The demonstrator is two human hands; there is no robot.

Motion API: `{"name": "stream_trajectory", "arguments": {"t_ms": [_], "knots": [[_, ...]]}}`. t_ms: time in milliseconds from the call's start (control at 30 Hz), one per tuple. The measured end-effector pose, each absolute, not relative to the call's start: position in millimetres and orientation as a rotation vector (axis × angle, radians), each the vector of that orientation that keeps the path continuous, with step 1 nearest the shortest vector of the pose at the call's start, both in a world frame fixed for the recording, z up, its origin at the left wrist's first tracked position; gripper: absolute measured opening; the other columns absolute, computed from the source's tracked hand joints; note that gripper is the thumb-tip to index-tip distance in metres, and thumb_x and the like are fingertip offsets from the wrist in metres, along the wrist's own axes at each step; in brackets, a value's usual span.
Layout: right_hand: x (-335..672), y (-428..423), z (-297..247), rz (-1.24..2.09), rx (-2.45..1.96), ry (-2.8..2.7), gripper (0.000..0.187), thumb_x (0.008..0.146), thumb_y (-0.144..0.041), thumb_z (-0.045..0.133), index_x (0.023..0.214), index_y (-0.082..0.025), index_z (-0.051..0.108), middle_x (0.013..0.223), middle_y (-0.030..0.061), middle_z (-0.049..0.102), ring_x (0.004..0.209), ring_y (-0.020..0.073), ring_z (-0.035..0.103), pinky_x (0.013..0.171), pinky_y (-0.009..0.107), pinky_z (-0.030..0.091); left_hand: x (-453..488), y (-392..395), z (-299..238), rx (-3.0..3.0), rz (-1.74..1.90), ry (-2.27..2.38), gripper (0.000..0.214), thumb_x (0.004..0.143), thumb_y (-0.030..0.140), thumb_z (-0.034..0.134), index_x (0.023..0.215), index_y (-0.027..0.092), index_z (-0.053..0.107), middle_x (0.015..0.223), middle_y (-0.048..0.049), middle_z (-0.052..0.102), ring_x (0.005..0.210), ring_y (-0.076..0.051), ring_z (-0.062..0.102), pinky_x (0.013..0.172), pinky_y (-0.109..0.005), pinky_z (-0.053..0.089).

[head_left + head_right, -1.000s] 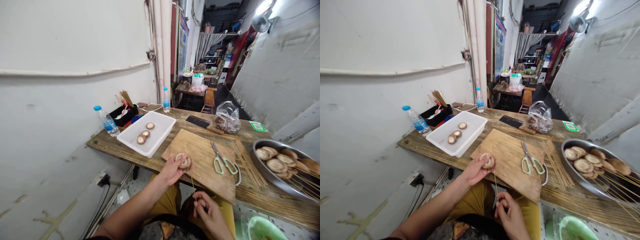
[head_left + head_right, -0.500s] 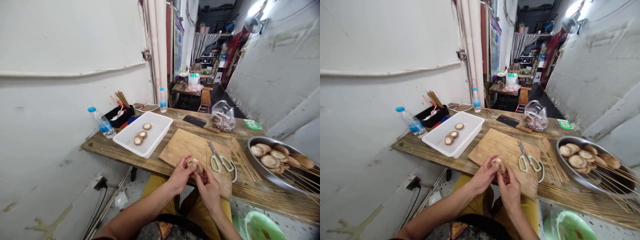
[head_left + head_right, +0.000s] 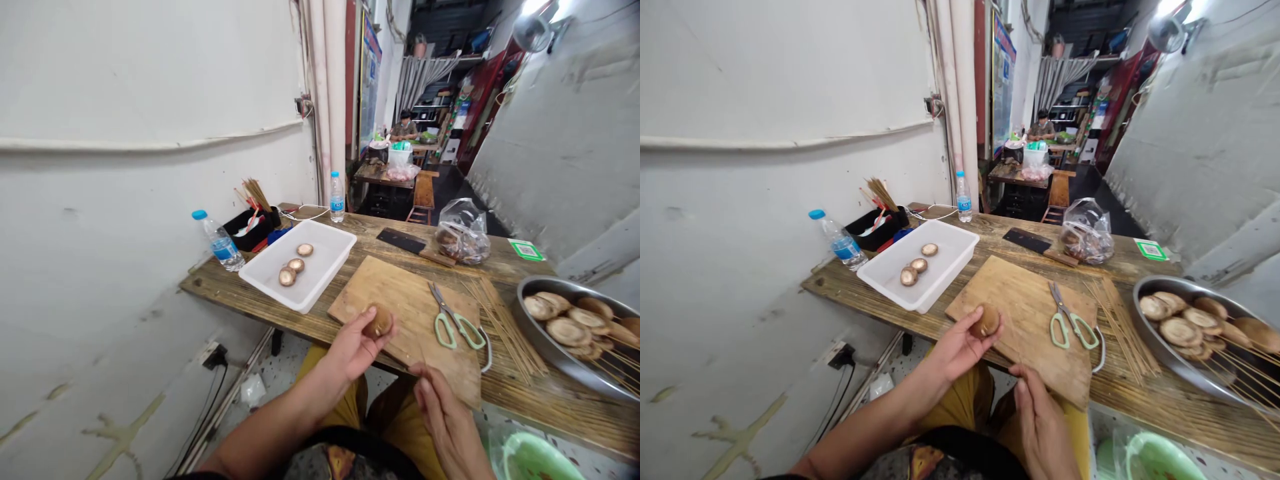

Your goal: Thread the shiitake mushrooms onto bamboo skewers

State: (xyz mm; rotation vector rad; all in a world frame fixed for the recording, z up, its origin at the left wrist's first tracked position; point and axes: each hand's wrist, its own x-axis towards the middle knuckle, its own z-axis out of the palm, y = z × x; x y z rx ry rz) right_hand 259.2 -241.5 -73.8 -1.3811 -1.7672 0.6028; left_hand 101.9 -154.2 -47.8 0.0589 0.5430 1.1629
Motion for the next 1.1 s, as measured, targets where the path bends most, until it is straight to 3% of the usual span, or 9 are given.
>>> {"name": "stream_trajectory", "arguments": {"t_ms": [167, 233, 333, 400, 467, 567, 633, 733, 1100], "knots": [[280, -255, -77, 0.432, -1.277, -1.972, 0.028, 0.09, -0.024, 0.045, 0.114, -0.021, 0.058, 0.092, 0.007, 0.064, 0.085, 0.0151, 0.064, 0.073, 0.021, 0.052, 91, -144, -33, -0.076, 1.118, 0.552, 0.014, 0.079, 0.013, 0.058, 0.092, 0.009, 0.056, 0.103, -0.0143, 0.063, 0.1, -0.024, 0.061, 0.083, -0.035, 0.052], [280, -259, -77, 0.493, -1.281, -1.976, 0.037, 0.091, -0.022, 0.043, 0.127, -0.022, 0.05, 0.088, 0.0046, 0.065, 0.078, 0.0127, 0.065, 0.069, 0.019, 0.053, 91, -143, -27, -0.081, 1.107, 0.55, 0.015, 0.079, 0.013, 0.057, 0.093, 0.008, 0.056, 0.105, -0.015, 0.062, 0.103, -0.026, 0.059, 0.083, -0.035, 0.053], [278, -263, -75, 0.62, -1.275, -1.95, 0.046, 0.093, -0.018, 0.036, 0.14, -0.02, 0.032, 0.065, -0.0032, 0.06, 0.051, 0.0074, 0.06, 0.054, 0.013, 0.051, 92, -144, -22, -0.058, 1.088, 0.547, 0.015, 0.079, 0.013, 0.057, 0.094, 0.008, 0.055, 0.106, -0.0151, 0.061, 0.105, -0.027, 0.059, 0.082, -0.034, 0.053], [279, -263, -72, 0.581, -1.271, -1.963, 0.045, 0.093, -0.018, 0.036, 0.138, -0.019, 0.036, 0.061, -0.0035, 0.061, 0.047, 0.0073, 0.059, 0.052, 0.013, 0.05, 93, -146, -21, -0.035, 1.083, 0.564, 0.015, 0.079, 0.013, 0.057, 0.094, 0.009, 0.055, 0.105, -0.0144, 0.062, 0.103, -0.026, 0.059, 0.082, -0.033, 0.053], [280, -261, -67, 0.473, -1.252, -1.998, 0.041, 0.091, -0.018, 0.042, 0.132, -0.016, 0.045, 0.079, 0.0043, 0.07, 0.063, 0.0105, 0.067, 0.062, 0.016, 0.053, 94, -147, -21, -0.001, 1.085, 0.581, 0.016, 0.079, 0.013, 0.058, 0.094, 0.01, 0.056, 0.104, -0.0139, 0.062, 0.1, -0.024, 0.061, 0.081, -0.032, 0.053], [281, -258, -63, 0.435, -1.218, -2.017, 0.04, 0.09, -0.016, 0.043, 0.129, -0.015, 0.048, 0.101, 0.0114, 0.069, 0.078, 0.0133, 0.068, 0.072, 0.02, 0.053, 95, -147, -21, 0.039, 1.084, 0.59, 0.015, 0.079, 0.014, 0.057, 0.094, 0.01, 0.056, 0.103, -0.0134, 0.063, 0.095, -0.021, 0.062, 0.079, -0.031, 0.053], [280, -258, -63, 0.51, -1.18, -2.016, 0.042, 0.091, -0.014, 0.04, 0.132, -0.016, 0.044, 0.079, 0.0047, 0.071, 0.058, 0.0094, 0.065, 0.061, 0.016, 0.053, 95, -146, -21, 0.05, 1.076, 0.568, 0.015, 0.08, 0.015, 0.057, 0.094, 0.01, 0.057, 0.102, -0.0124, 0.063, 0.092, -0.019, 0.062, 0.076, -0.029, 0.053], [276, -259, -66, 0.594, -1.135, -1.998, 0.046, 0.092, -0.013, 0.036, 0.137, -0.02, 0.037, 0.051, -0.0071, 0.056, 0.039, 0.0067, 0.052, 0.046, 0.012, 0.046, 95, -145, -22, 0.051, 1.059, 0.521, 0.015, 0.08, 0.018, 0.057, 0.093, 0.01, 0.058, 0.1, -0.0103, 0.063, 0.09, -0.017, 0.062, 0.074, -0.027, 0.053], [276, -260, -75, 0.652, -1.17, -1.958, 0.046, 0.092, -0.012, 0.037, 0.137, -0.023, 0.035, 0.049, -0.0092, 0.048, 0.039, 0.0063, 0.048, 0.044, 0.012, 0.042, 95, -144, -21, 0.055, 1.063, 0.547, 0.013, 0.081, 0.018, 0.057, 0.091, 0.011, 0.059, 0.1, -0.0097, 0.062, 0.09, -0.017, 0.06, 0.073, -0.027, 0.052]]}}
